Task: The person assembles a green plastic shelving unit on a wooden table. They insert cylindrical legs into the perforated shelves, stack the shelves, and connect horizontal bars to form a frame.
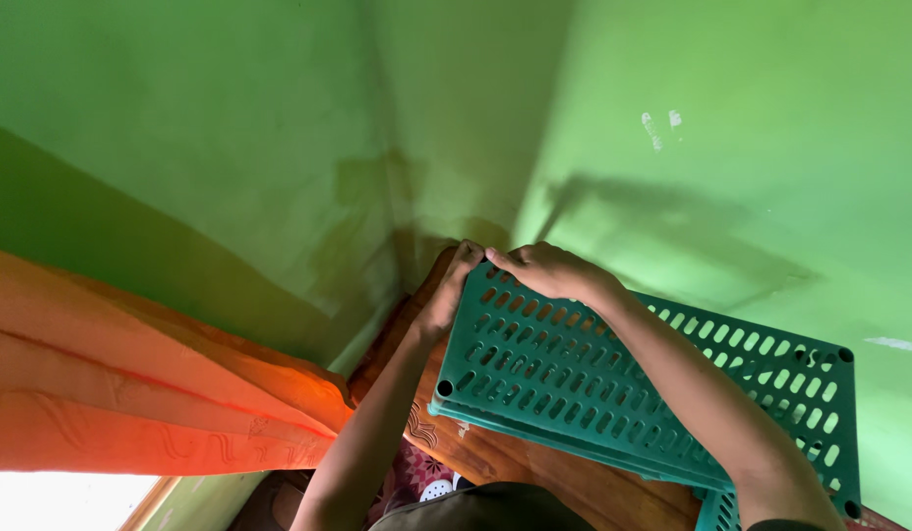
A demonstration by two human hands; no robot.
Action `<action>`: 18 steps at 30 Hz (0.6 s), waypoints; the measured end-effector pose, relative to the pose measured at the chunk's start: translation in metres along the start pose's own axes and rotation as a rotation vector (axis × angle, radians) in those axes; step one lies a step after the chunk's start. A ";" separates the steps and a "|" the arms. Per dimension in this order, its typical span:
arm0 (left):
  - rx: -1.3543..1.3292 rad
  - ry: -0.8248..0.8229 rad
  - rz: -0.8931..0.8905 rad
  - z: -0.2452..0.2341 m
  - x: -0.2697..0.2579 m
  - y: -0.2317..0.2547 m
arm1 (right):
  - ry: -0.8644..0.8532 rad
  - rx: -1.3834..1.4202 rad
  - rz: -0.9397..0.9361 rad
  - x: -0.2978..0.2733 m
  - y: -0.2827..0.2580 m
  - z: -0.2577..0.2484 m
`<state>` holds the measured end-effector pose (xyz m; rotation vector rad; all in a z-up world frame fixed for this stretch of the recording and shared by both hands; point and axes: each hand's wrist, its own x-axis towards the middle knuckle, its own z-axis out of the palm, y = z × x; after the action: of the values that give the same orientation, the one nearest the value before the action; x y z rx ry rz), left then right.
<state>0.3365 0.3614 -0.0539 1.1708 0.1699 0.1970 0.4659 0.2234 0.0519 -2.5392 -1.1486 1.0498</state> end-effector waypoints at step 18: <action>0.663 -0.124 0.659 -0.040 0.030 -0.042 | -0.006 0.131 0.053 0.022 0.005 0.003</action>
<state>0.3593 0.3886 -0.1087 1.8714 -0.2935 0.6818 0.4769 0.2354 0.0359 -2.4790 -0.9841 1.1078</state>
